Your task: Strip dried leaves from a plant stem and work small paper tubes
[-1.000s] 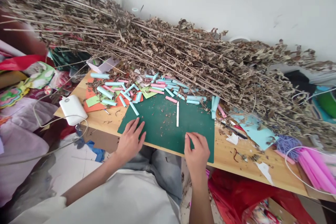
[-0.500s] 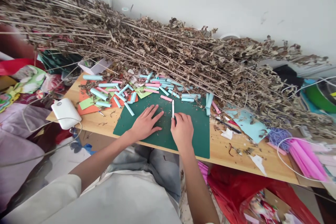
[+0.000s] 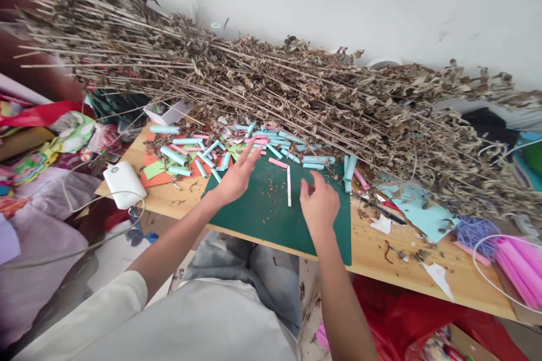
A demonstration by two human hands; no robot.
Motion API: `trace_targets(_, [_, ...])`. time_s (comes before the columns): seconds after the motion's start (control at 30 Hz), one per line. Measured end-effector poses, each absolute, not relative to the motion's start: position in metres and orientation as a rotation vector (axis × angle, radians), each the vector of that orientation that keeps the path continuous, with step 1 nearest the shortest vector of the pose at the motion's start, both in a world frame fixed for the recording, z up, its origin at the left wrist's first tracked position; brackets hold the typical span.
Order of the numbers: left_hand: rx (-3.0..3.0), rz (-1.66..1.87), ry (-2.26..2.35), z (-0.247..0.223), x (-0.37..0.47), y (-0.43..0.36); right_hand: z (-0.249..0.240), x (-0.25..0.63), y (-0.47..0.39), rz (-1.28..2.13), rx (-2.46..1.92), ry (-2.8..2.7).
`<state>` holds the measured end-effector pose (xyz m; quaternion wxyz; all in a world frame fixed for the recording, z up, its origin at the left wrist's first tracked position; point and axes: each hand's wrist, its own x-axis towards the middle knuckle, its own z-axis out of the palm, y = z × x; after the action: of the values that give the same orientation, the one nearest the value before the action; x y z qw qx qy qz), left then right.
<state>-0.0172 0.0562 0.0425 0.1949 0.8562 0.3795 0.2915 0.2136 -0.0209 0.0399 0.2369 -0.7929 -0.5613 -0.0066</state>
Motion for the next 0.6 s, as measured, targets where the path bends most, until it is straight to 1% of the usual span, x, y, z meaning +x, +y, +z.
trace_targets(0.17, [2.217,1.088,1.138,0.045,-0.022,0.068,0.071,0.248,0.016,-0.364,-2.118,-1.565])
trace_targets(0.27, [2.121,1.148,1.160,0.048,-0.021,0.064,0.096,0.262,0.045,-0.474,-2.001,-1.619])
trace_targets(0.4, [1.998,1.134,1.168,0.047,-0.021,0.043,0.136,0.266,0.085,-0.520,-1.885,-1.737])
trace_targets(0.5, [1.896,1.093,1.049,0.039,-0.019,0.024,0.166,0.263,0.114,-0.509,-1.910,-1.810])
trace_targets(0.6, [1.924,1.093,0.984,0.031,-0.017,0.009,0.185,0.263,0.143,-0.524,-1.947,-1.877])
